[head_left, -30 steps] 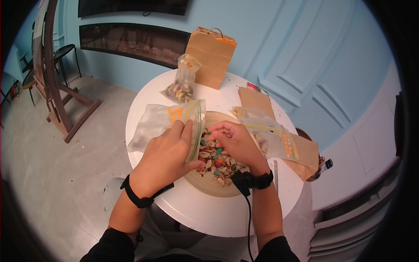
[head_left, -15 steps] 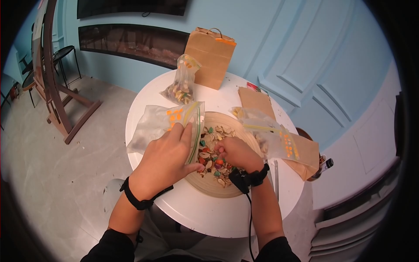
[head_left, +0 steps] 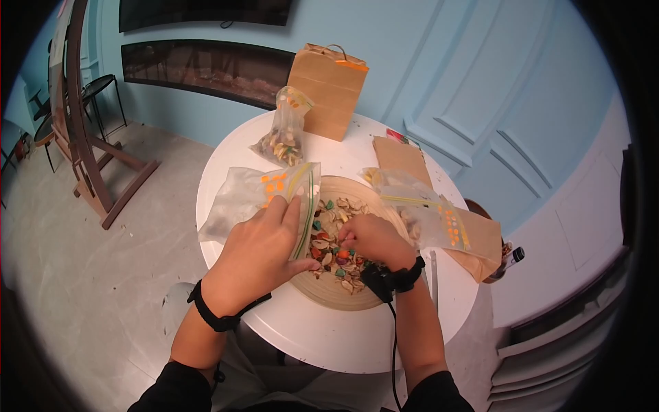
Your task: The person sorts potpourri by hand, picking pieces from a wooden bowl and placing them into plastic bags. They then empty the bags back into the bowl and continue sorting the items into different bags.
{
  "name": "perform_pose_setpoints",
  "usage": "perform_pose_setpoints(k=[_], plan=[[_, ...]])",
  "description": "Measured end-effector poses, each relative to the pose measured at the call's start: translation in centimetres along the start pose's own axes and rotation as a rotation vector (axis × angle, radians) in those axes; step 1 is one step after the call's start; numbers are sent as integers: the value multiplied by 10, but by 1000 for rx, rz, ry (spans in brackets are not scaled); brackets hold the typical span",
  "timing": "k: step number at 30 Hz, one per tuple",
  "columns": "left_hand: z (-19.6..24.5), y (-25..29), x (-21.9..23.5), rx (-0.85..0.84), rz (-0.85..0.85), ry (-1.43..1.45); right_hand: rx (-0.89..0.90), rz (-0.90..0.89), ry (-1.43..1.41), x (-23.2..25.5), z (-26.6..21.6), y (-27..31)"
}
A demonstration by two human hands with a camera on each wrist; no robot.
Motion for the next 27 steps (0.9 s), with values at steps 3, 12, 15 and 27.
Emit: perform_pose_setpoints(k=[3,12,15,27], plan=[[0,0,-1,1,-4,-1,-6,-8,21,-2,2,0],[0,-1,-5,0,-11,4,162,296,-247,30,-22,3],[2,-1,-5,3,-24,7,177,305,-638,34,-51,4],[-2,-2,-10,15,-15,12,187,-144,-63,4,-21,8]])
Point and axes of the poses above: each hand's wrist, its own y-axis away from the middle knuckle, its own x-axis out of the back of the hand, z = x × y, the point moved 3 cm from there along -y, towards the middle knuckle, and after that the axes turned 15 degrees about x, right-handed, at the moved point
